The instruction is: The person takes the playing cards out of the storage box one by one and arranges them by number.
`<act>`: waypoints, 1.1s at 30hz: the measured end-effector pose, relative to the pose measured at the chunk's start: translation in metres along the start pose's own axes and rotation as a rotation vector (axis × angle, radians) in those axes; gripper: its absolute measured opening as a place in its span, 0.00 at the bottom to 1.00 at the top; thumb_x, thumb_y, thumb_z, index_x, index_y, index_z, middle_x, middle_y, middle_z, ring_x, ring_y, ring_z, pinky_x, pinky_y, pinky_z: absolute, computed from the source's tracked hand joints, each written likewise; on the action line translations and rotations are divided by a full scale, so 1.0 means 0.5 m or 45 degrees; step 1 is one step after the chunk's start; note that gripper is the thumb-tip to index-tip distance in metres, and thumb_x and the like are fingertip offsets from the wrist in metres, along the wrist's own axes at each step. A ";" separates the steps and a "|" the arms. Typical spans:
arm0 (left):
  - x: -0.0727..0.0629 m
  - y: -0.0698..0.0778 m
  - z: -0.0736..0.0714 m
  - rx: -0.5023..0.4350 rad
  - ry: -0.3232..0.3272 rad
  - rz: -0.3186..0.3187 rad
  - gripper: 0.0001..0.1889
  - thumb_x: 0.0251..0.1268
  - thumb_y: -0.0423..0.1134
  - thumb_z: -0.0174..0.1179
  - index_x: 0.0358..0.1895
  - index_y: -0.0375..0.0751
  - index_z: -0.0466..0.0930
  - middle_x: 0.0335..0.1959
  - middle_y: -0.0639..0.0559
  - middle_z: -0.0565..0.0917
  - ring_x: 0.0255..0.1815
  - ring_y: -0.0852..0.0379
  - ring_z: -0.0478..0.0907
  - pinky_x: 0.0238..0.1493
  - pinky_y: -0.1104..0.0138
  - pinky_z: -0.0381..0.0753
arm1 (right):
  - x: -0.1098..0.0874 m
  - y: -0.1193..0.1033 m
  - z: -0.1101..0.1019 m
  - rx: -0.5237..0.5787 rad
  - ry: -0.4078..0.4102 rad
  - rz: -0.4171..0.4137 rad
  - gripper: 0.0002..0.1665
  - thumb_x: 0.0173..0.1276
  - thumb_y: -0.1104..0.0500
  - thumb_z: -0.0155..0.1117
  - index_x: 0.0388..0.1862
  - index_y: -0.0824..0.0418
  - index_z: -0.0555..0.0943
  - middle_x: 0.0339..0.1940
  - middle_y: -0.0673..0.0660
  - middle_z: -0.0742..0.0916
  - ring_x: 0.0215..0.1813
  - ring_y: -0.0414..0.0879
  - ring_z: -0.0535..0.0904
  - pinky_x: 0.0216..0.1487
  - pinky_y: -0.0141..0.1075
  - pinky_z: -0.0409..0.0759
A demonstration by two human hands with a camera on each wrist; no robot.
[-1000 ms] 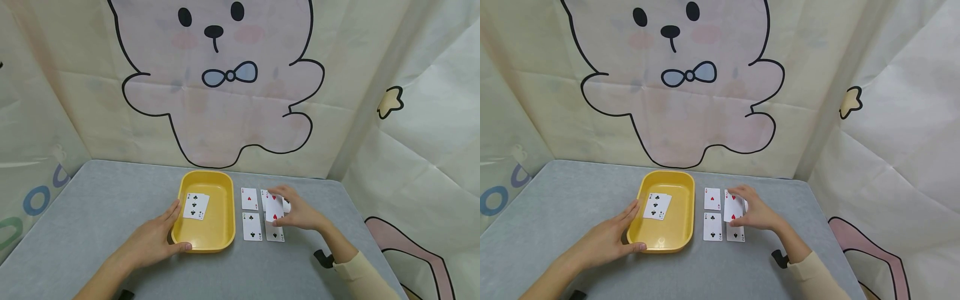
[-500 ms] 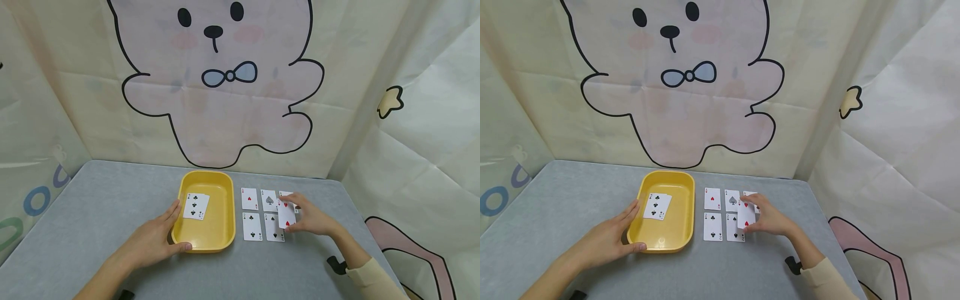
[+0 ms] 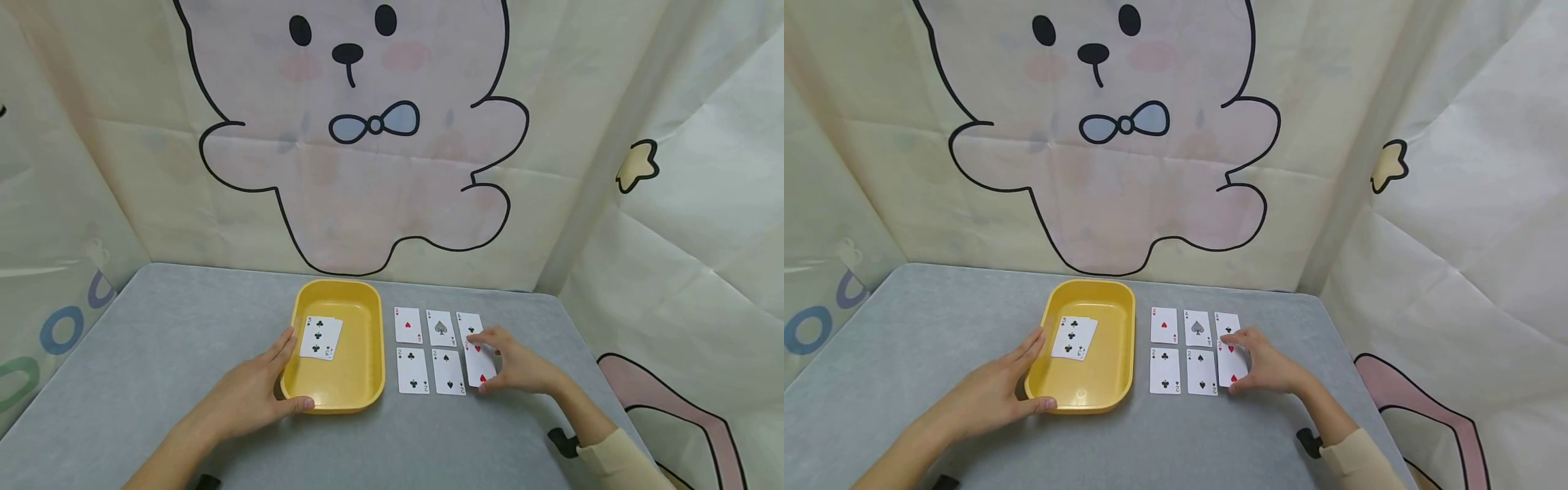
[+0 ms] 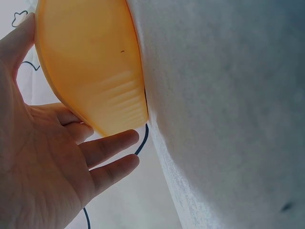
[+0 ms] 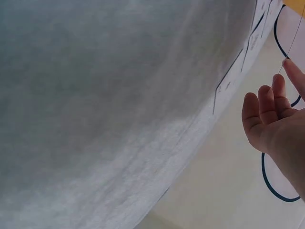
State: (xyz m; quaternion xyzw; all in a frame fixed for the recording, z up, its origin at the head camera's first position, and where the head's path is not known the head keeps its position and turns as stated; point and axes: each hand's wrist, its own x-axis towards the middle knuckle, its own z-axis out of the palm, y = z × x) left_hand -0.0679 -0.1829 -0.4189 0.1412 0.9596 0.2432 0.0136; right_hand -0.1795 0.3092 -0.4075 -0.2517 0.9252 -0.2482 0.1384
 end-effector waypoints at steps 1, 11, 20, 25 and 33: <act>0.000 0.000 0.000 0.000 0.001 0.000 0.61 0.57 0.75 0.66 0.82 0.33 0.58 0.84 0.42 0.57 0.68 0.32 0.76 0.63 0.40 0.77 | -0.001 0.003 0.002 -0.003 -0.007 0.004 0.50 0.51 0.47 0.88 0.73 0.55 0.76 0.69 0.58 0.74 0.66 0.58 0.71 0.64 0.53 0.75; -0.001 0.000 0.000 -0.002 -0.006 -0.012 0.61 0.57 0.76 0.66 0.82 0.34 0.57 0.85 0.43 0.57 0.69 0.32 0.75 0.64 0.40 0.76 | -0.008 0.029 0.020 0.004 -0.038 -0.011 0.50 0.50 0.48 0.88 0.71 0.57 0.78 0.66 0.59 0.75 0.65 0.58 0.70 0.62 0.48 0.74; -0.001 0.001 -0.002 -0.006 -0.019 -0.014 0.61 0.57 0.75 0.66 0.83 0.34 0.57 0.85 0.43 0.57 0.70 0.33 0.74 0.64 0.40 0.76 | -0.003 0.038 0.026 0.010 -0.071 -0.034 0.51 0.47 0.50 0.88 0.72 0.60 0.78 0.64 0.61 0.75 0.63 0.57 0.69 0.59 0.40 0.73; 0.000 0.000 -0.001 -0.002 -0.014 -0.011 0.61 0.57 0.75 0.66 0.82 0.33 0.57 0.85 0.42 0.57 0.71 0.33 0.74 0.64 0.40 0.76 | -0.001 0.041 0.029 0.006 -0.068 -0.033 0.50 0.47 0.52 0.87 0.71 0.60 0.79 0.64 0.60 0.75 0.64 0.57 0.68 0.60 0.42 0.72; 0.001 -0.002 0.001 -0.002 -0.007 -0.001 0.62 0.57 0.76 0.65 0.82 0.33 0.57 0.85 0.42 0.57 0.71 0.34 0.74 0.64 0.40 0.76 | 0.002 0.045 0.031 -0.010 -0.068 -0.025 0.48 0.48 0.52 0.87 0.70 0.57 0.80 0.65 0.59 0.76 0.66 0.58 0.68 0.62 0.47 0.72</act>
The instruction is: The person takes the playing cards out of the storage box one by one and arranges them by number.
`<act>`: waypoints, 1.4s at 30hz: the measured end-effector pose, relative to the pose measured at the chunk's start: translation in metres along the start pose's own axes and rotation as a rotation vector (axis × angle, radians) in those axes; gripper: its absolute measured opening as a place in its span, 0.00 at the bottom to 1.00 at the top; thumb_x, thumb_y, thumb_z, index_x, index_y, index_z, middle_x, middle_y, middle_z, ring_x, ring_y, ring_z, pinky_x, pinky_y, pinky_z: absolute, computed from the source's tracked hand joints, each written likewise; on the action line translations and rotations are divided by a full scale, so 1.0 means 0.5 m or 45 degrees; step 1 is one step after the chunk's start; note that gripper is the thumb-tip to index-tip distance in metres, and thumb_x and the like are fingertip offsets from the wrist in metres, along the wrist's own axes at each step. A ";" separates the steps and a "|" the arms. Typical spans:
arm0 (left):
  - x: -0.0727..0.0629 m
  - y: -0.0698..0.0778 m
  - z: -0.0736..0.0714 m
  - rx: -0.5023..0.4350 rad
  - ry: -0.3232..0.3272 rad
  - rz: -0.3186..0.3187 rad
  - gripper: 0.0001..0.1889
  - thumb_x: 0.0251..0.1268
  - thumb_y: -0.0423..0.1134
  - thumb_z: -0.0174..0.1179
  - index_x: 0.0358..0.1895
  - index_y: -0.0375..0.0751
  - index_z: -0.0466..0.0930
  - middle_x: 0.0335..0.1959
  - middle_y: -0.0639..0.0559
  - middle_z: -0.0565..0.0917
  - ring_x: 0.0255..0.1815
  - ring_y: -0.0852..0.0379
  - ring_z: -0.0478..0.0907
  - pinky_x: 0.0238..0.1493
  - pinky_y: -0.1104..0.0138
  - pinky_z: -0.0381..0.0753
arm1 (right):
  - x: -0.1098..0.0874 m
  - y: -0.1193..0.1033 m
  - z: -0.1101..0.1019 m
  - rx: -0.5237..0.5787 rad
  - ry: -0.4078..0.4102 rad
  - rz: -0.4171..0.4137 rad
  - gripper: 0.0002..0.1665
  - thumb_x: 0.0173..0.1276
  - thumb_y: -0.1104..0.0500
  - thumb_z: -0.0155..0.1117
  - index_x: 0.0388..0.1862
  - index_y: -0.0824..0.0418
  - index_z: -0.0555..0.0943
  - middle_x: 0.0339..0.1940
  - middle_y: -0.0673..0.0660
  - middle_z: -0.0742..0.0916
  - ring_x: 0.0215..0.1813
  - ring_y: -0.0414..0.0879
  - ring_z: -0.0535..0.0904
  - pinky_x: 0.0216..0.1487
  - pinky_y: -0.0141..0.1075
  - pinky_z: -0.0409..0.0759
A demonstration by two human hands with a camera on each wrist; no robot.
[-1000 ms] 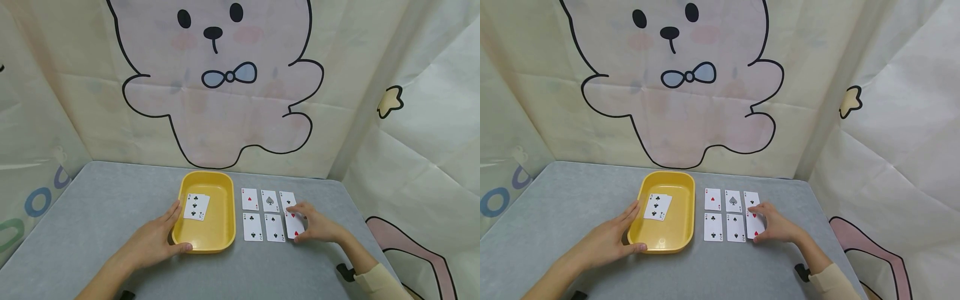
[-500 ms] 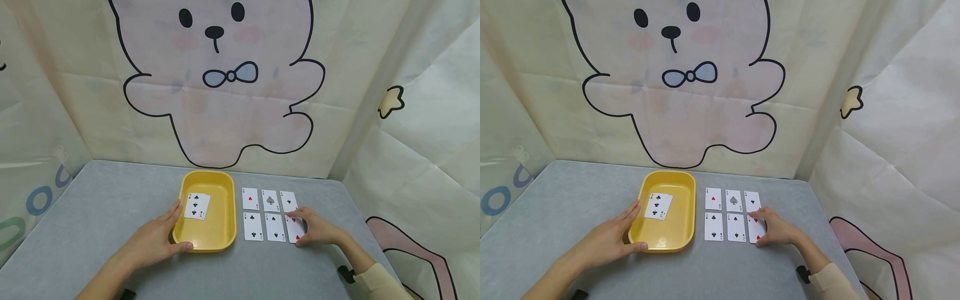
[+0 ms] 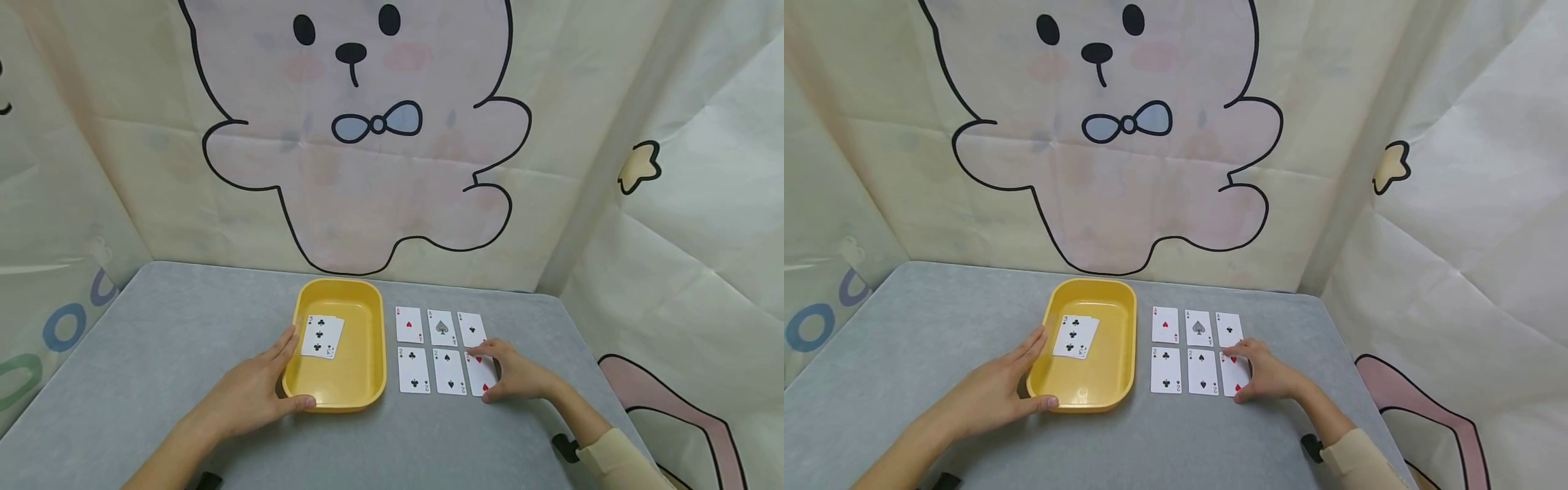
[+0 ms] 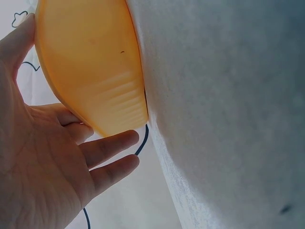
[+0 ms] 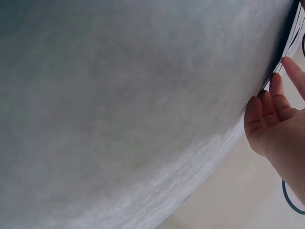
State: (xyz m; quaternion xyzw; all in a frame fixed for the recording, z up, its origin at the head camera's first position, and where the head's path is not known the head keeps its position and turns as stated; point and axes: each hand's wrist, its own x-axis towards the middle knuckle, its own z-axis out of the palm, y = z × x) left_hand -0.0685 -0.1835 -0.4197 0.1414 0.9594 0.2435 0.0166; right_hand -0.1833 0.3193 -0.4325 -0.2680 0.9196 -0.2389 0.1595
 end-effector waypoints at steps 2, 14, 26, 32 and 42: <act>0.000 0.000 0.001 -0.002 0.002 0.004 0.61 0.57 0.76 0.65 0.82 0.33 0.57 0.84 0.42 0.57 0.71 0.33 0.74 0.64 0.40 0.76 | 0.000 0.000 0.001 0.002 -0.001 0.012 0.48 0.48 0.52 0.87 0.70 0.56 0.80 0.66 0.59 0.76 0.67 0.59 0.68 0.63 0.50 0.72; 0.001 0.001 0.001 -0.008 -0.013 0.005 0.61 0.58 0.76 0.65 0.82 0.32 0.57 0.84 0.40 0.56 0.72 0.33 0.72 0.65 0.40 0.75 | -0.010 -0.015 -0.007 0.022 0.039 0.007 0.45 0.50 0.53 0.87 0.68 0.59 0.81 0.69 0.65 0.76 0.70 0.67 0.68 0.67 0.66 0.68; 0.000 0.002 0.000 -0.004 -0.014 0.003 0.63 0.57 0.78 0.64 0.82 0.32 0.57 0.84 0.40 0.57 0.71 0.33 0.73 0.65 0.40 0.76 | 0.001 -0.074 -0.058 0.110 0.087 -0.035 0.42 0.62 0.53 0.80 0.73 0.61 0.74 0.67 0.63 0.79 0.64 0.64 0.75 0.61 0.56 0.78; 0.002 0.001 0.000 0.001 -0.019 -0.007 0.63 0.56 0.78 0.64 0.83 0.33 0.56 0.84 0.41 0.57 0.71 0.33 0.73 0.65 0.40 0.76 | 0.019 -0.119 -0.063 0.131 0.074 0.009 0.38 0.66 0.53 0.76 0.74 0.56 0.74 0.68 0.62 0.78 0.65 0.65 0.75 0.61 0.61 0.77; 0.003 0.002 -0.001 0.004 -0.031 -0.014 0.62 0.57 0.77 0.64 0.83 0.33 0.56 0.85 0.42 0.56 0.72 0.34 0.72 0.65 0.40 0.75 | 0.052 -0.158 -0.056 0.188 0.119 -0.111 0.35 0.71 0.52 0.74 0.74 0.57 0.75 0.70 0.57 0.78 0.65 0.63 0.76 0.62 0.50 0.78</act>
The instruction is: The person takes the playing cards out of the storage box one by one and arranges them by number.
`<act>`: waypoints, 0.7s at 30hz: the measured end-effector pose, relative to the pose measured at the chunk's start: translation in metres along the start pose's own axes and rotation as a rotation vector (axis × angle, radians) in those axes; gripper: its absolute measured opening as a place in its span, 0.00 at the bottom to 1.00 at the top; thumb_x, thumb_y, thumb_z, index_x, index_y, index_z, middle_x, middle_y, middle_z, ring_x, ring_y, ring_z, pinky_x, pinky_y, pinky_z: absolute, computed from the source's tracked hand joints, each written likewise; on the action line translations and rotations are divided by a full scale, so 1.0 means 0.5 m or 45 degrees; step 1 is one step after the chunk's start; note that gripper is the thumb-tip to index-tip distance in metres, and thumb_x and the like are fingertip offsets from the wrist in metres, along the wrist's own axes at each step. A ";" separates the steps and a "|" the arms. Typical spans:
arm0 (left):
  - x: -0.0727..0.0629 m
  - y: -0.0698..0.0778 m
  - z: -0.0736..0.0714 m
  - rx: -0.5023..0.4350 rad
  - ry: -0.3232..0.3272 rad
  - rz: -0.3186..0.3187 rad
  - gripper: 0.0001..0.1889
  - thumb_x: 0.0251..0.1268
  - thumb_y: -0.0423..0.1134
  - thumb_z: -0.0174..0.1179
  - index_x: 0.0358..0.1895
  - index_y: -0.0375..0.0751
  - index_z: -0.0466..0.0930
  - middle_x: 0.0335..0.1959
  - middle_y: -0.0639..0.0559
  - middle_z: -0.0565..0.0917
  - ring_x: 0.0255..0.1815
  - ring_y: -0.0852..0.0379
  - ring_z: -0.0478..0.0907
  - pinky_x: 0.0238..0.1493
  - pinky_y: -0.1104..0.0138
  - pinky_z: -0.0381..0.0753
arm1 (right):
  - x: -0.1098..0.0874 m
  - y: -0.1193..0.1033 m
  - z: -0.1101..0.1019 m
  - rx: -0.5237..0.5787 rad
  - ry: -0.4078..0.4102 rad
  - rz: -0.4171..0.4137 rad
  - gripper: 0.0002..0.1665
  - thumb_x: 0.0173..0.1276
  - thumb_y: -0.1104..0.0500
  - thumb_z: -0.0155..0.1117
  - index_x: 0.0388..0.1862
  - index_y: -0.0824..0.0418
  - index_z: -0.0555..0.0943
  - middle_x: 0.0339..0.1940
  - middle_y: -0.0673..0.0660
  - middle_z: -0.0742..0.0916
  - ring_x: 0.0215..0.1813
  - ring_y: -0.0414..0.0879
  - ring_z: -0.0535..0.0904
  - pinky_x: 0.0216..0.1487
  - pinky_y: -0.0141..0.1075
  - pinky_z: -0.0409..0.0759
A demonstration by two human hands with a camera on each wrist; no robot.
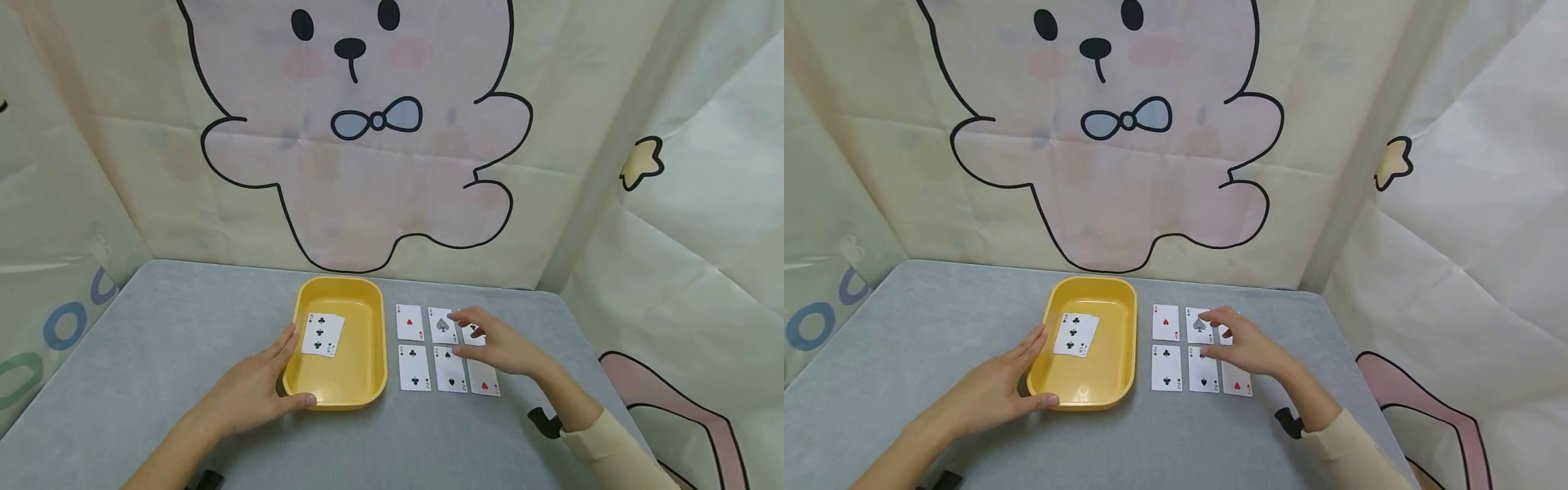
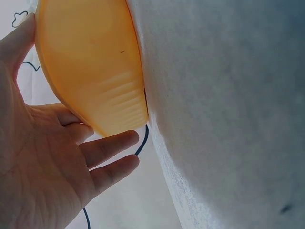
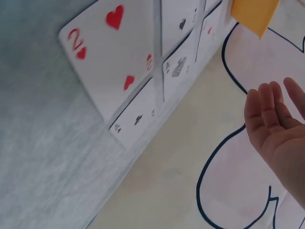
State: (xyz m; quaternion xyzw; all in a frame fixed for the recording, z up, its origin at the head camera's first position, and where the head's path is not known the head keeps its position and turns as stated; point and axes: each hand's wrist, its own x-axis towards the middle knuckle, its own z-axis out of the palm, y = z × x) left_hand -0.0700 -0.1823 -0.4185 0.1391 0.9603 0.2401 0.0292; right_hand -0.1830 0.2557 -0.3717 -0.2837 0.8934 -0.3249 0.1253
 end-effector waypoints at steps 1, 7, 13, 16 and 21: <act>0.000 0.000 0.000 0.000 -0.001 -0.001 0.62 0.57 0.77 0.64 0.83 0.33 0.56 0.85 0.42 0.56 0.72 0.34 0.72 0.65 0.40 0.75 | 0.003 -0.004 0.002 0.012 0.006 -0.005 0.35 0.71 0.52 0.74 0.74 0.56 0.75 0.70 0.55 0.78 0.64 0.61 0.76 0.62 0.50 0.78; 0.000 0.000 0.000 -0.006 -0.006 -0.010 0.63 0.56 0.78 0.64 0.83 0.33 0.56 0.85 0.42 0.56 0.72 0.33 0.72 0.65 0.40 0.75 | 0.023 -0.026 0.018 0.038 0.037 -0.052 0.36 0.69 0.54 0.76 0.74 0.56 0.75 0.70 0.51 0.79 0.64 0.52 0.76 0.62 0.54 0.79; 0.001 0.000 -0.001 -0.002 0.005 0.003 0.63 0.57 0.77 0.64 0.83 0.33 0.56 0.84 0.41 0.56 0.71 0.32 0.73 0.65 0.40 0.75 | 0.043 -0.053 0.033 0.037 0.051 -0.051 0.37 0.70 0.54 0.75 0.76 0.54 0.74 0.71 0.54 0.78 0.63 0.53 0.77 0.61 0.56 0.80; 0.002 0.000 -0.001 0.000 0.009 0.006 0.63 0.57 0.77 0.64 0.82 0.33 0.56 0.84 0.41 0.57 0.71 0.32 0.73 0.65 0.40 0.75 | 0.053 -0.065 0.041 0.056 0.048 -0.054 0.37 0.70 0.54 0.75 0.76 0.53 0.73 0.72 0.54 0.77 0.64 0.53 0.76 0.62 0.55 0.79; 0.001 -0.001 -0.002 -0.003 -0.003 -0.006 0.63 0.56 0.77 0.65 0.83 0.34 0.56 0.85 0.42 0.56 0.71 0.32 0.73 0.65 0.40 0.75 | 0.070 -0.084 0.061 0.082 0.064 -0.049 0.38 0.70 0.53 0.75 0.77 0.52 0.72 0.75 0.53 0.75 0.66 0.53 0.75 0.64 0.56 0.78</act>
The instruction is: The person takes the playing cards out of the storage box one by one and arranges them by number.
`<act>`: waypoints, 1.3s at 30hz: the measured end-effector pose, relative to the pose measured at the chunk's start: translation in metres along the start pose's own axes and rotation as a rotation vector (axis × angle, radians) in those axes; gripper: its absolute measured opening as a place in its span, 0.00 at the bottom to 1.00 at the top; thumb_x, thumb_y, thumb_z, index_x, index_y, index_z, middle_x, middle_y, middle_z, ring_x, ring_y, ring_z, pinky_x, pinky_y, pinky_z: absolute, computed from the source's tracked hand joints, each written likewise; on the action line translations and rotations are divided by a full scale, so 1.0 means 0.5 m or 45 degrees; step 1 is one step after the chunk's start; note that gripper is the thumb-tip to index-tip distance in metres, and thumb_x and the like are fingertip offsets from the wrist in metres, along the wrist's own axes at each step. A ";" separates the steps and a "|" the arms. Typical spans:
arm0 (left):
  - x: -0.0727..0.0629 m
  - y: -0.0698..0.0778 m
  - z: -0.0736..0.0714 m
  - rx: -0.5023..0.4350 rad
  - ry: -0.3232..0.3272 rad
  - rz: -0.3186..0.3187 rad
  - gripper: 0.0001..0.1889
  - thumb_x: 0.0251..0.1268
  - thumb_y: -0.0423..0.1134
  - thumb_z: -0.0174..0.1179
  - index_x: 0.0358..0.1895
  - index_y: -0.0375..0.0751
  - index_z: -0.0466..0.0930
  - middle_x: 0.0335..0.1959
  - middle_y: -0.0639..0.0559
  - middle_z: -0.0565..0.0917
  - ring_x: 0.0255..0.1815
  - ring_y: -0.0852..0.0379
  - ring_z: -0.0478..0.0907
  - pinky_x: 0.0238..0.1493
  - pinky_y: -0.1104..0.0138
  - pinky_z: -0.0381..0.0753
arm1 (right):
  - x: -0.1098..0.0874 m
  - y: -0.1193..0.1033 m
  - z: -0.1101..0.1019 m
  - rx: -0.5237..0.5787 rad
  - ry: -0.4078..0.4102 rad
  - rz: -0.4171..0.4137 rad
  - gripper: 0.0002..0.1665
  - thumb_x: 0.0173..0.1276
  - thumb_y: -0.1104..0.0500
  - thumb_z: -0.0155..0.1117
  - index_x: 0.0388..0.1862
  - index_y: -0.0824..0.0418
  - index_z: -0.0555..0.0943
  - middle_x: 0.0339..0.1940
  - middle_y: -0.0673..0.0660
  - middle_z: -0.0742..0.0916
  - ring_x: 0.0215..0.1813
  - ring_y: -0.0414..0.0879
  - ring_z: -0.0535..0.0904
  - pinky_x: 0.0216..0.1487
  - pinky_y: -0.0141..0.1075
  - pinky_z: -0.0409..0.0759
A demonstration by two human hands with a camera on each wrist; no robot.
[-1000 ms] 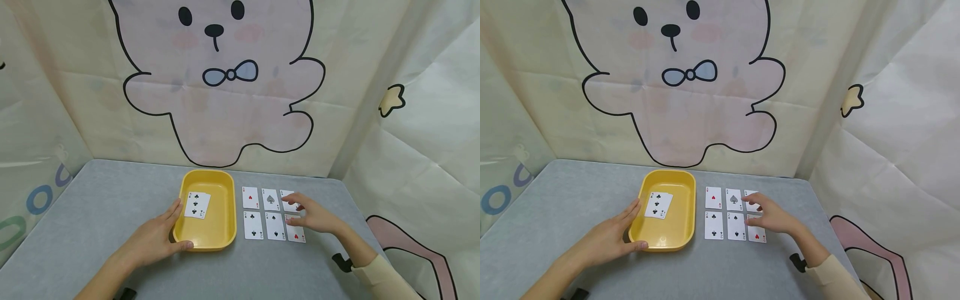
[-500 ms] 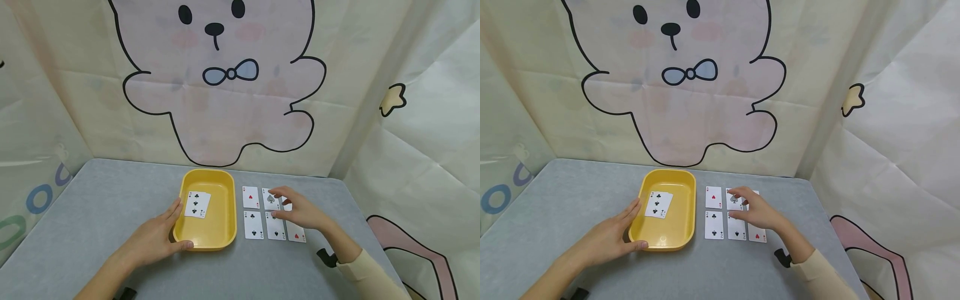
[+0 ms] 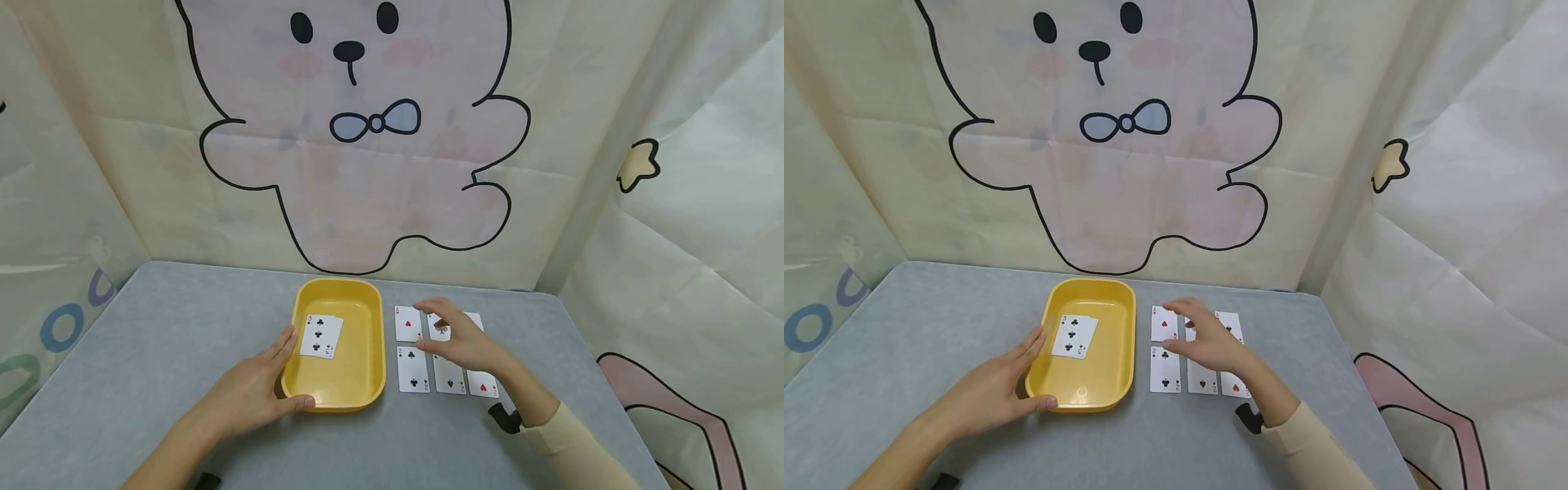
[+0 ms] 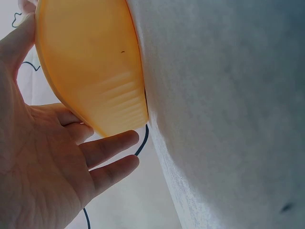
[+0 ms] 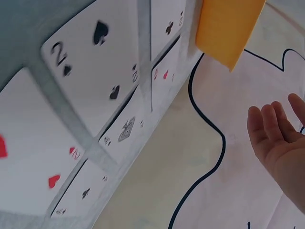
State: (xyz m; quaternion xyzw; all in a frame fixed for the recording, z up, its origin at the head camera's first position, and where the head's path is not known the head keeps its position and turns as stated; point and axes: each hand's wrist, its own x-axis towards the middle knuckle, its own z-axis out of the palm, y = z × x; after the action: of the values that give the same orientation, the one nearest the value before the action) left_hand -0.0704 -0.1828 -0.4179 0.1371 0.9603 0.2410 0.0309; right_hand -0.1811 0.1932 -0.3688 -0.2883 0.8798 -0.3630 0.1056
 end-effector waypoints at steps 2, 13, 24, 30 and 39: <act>-0.001 0.000 0.000 -0.002 -0.002 -0.001 0.63 0.56 0.77 0.66 0.83 0.34 0.56 0.85 0.42 0.56 0.71 0.32 0.74 0.65 0.40 0.75 | 0.008 -0.005 0.009 0.000 0.011 -0.021 0.39 0.71 0.52 0.74 0.78 0.52 0.72 0.76 0.53 0.73 0.68 0.54 0.74 0.64 0.55 0.77; -0.004 0.003 0.000 -0.005 0.010 0.006 0.62 0.56 0.76 0.66 0.83 0.34 0.56 0.84 0.42 0.57 0.71 0.32 0.74 0.64 0.40 0.76 | 0.054 -0.037 0.053 0.017 0.025 -0.048 0.44 0.69 0.47 0.76 0.80 0.51 0.69 0.78 0.49 0.72 0.73 0.55 0.71 0.69 0.60 0.73; -0.003 0.001 -0.001 -0.004 0.021 0.019 0.62 0.57 0.76 0.65 0.82 0.33 0.57 0.84 0.41 0.57 0.71 0.33 0.74 0.64 0.40 0.76 | 0.096 -0.069 0.106 -0.007 0.005 -0.029 0.46 0.67 0.45 0.75 0.81 0.51 0.69 0.81 0.50 0.69 0.79 0.55 0.66 0.74 0.62 0.67; -0.002 0.002 0.000 -0.001 0.015 0.020 0.62 0.57 0.77 0.64 0.83 0.34 0.57 0.84 0.42 0.57 0.71 0.33 0.74 0.63 0.40 0.77 | 0.113 -0.082 0.129 -0.023 -0.022 -0.026 0.47 0.67 0.44 0.75 0.81 0.53 0.68 0.82 0.54 0.68 0.81 0.56 0.62 0.77 0.61 0.62; -0.002 0.002 -0.002 0.004 0.018 0.030 0.61 0.58 0.77 0.64 0.82 0.34 0.57 0.84 0.41 0.57 0.69 0.32 0.75 0.63 0.39 0.77 | 0.137 -0.106 0.164 0.013 -0.090 -0.049 0.49 0.65 0.45 0.76 0.81 0.56 0.67 0.81 0.54 0.70 0.80 0.54 0.64 0.78 0.57 0.62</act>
State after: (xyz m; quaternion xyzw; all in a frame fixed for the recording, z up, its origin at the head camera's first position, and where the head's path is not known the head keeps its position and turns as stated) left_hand -0.0695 -0.1828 -0.4166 0.1466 0.9592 0.2409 0.0211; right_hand -0.1816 0.0758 -0.3888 -0.3172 0.8679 -0.3592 0.1309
